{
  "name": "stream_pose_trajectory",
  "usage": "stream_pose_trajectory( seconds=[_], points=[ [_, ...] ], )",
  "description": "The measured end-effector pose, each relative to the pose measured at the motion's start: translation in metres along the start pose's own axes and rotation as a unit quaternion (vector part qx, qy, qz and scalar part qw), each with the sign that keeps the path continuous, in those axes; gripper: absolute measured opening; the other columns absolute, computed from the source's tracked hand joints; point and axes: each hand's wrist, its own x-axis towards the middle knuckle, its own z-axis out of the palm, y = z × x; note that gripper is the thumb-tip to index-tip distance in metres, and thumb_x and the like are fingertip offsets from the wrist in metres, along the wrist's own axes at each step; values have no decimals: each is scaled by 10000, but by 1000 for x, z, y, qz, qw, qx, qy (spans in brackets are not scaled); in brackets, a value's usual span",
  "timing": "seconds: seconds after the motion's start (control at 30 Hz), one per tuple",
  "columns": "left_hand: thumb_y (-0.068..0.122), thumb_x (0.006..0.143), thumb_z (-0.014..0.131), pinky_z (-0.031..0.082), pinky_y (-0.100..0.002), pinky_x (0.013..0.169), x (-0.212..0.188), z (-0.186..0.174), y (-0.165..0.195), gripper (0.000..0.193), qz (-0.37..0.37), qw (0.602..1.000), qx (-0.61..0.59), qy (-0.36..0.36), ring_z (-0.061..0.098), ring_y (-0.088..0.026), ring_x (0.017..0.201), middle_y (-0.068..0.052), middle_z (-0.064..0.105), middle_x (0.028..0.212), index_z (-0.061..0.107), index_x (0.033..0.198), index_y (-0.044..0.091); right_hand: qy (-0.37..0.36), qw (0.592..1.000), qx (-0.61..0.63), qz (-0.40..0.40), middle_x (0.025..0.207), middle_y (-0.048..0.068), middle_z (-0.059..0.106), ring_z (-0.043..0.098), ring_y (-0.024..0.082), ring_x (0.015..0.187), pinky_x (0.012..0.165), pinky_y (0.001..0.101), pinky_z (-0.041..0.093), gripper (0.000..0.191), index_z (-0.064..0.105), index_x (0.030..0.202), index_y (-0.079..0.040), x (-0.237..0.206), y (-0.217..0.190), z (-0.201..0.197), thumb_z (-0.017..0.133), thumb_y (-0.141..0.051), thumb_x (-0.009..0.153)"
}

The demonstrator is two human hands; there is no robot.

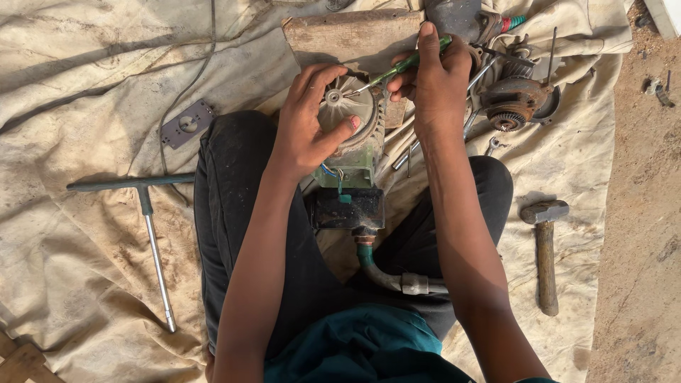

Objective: The person sits on a tarp and uses a screwdriver and pliers to remove a plastic fan cover from a small motor. They then use a socket wrench to loosen and remove bolts from the motor housing, separating the casing to expose the internal components.

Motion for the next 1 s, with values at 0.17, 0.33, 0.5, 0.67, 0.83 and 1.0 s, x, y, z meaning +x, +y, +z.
stream_pose_trajectory(
  seconds=[0.17, 0.33, 0.5, 0.67, 0.83, 1.0],
  points=[
    [215, 871, 788, 471, -454, 1155, -2, -2, -3, 591, 7, 1000, 1, 2, 554, -307, 1351, -117, 578, 1373, 563, 1394, 58, 9, 998, -50, 42, 836, 156, 712, 673, 169, 524, 427, 293, 553, 397, 479, 1079, 12, 2, -8, 3, 526, -381, 1097],
    [217, 889, 803, 470, -456, 1157, -1, 0, -4, 587, 17, 1000, 2, 5, 550, -308, 1360, -120, 569, 1383, 556, 1399, 64, 47, 994, -88, 36, 741, 151, 698, 683, 189, 451, 362, 298, 533, 343, 425, 1022, -14, 4, -8, 6, 426, -350, 1092],
    [177, 853, 821, 489, -438, 1144, -3, 5, -4, 598, 9, 1000, 14, 10, 568, -304, 1340, -114, 591, 1365, 574, 1386, 64, 81, 978, -192, -28, 696, 130, 666, 678, 182, 430, 328, 303, 493, 318, 406, 1004, -14, 5, -4, 10, 424, -301, 1137],
    [148, 842, 811, 507, -431, 1127, 0, 4, -8, 592, 34, 999, -25, 21, 611, -307, 1305, -130, 604, 1355, 577, 1374, 36, 78, 950, -253, -167, 675, 107, 630, 655, 189, 440, 373, 308, 489, 281, 352, 1066, -6, -7, -15, 26, 430, -249, 1183],
    [148, 833, 799, 505, -430, 1115, 0, 3, -1, 587, 28, 999, -21, 17, 607, -323, 1296, -146, 590, 1344, 572, 1357, 13, -20, 849, -412, -332, 709, 119, 646, 676, 272, 572, 516, 393, 493, 255, 353, 1265, 26, -19, -36, 55, 451, -200, 1198],
    [167, 864, 793, 484, -444, 1119, -9, 3, 1, 590, 32, 999, -15, 39, 582, -350, 1309, -170, 554, 1381, 555, 1379, 1, -158, 783, -500, -334, 716, 178, 665, 674, 373, 637, 547, 429, 518, 214, 472, 1220, 29, 8, -69, 79, 568, -161, 1195]
  ],
)
